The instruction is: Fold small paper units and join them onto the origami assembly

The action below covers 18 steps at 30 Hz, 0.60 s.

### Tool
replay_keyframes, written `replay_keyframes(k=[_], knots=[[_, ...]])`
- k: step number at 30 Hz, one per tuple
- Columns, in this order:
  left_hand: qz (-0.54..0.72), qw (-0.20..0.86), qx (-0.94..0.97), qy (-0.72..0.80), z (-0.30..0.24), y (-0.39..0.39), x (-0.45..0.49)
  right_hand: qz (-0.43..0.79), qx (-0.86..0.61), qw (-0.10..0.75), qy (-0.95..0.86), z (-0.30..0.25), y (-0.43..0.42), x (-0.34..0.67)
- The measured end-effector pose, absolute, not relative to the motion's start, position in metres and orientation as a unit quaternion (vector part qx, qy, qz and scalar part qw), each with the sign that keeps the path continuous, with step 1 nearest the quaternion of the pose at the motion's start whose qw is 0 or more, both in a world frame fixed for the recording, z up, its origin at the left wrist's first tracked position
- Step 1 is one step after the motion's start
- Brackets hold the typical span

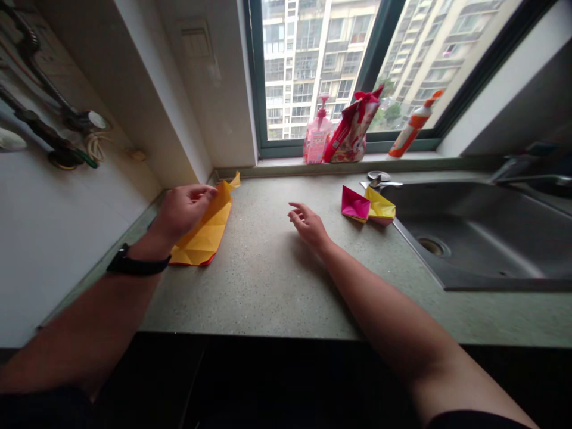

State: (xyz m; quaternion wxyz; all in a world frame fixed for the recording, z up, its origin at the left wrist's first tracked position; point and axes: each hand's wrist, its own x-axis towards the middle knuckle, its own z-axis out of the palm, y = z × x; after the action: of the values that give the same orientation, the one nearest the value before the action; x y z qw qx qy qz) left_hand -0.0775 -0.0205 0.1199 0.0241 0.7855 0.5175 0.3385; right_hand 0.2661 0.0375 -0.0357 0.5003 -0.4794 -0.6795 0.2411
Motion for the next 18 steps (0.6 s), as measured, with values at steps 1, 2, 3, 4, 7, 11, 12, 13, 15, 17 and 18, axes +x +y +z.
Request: replay_keyframes(k=[1,2,3,4,7,11,12,13,15,17,18], knots=[[0.347,0.043,0.773,0.529,0.121,-0.023,-0.056,0.24,-0.485,0.523,-0.659,-0.035,0.04,0.27],[0.335,0.068,0.785,0.517,0.119,-0.026,-0.035,0.234,-0.491,0.546,-0.637,-0.034,0.043,0.274],[0.325,0.08,0.802,0.495,0.114,-0.028,-0.013,0.223,-0.498,0.568,-0.616,-0.032,0.045,0.279],[0.316,0.093,0.817,0.474,0.106,-0.031,0.008,0.206,-0.503,0.59,-0.597,-0.03,0.047,0.285],[0.256,0.145,0.849,0.439,0.071,-0.036,0.06,0.135,-0.507,0.638,-0.564,-0.019,0.049,0.305],[0.171,0.158,0.875,0.425,0.021,-0.038,0.096,0.065,-0.475,0.598,-0.642,-0.009,0.04,0.318],[0.153,0.154,0.884,0.413,0.013,-0.038,0.097,0.065,-0.462,0.562,-0.683,-0.01,0.038,0.318],[0.144,0.153,0.896,0.391,0.007,-0.038,0.096,0.068,-0.448,0.518,-0.725,-0.011,0.036,0.316],[0.135,0.147,0.921,0.335,0.002,-0.04,0.086,0.072,-0.424,0.425,-0.796,-0.018,0.034,0.309],[0.127,0.137,0.94,0.287,0.001,-0.042,0.069,0.069,-0.419,0.342,-0.838,-0.026,0.034,0.303],[0.119,0.133,0.944,0.277,0.001,-0.043,0.059,0.068,-0.422,0.308,-0.85,-0.029,0.034,0.301]])
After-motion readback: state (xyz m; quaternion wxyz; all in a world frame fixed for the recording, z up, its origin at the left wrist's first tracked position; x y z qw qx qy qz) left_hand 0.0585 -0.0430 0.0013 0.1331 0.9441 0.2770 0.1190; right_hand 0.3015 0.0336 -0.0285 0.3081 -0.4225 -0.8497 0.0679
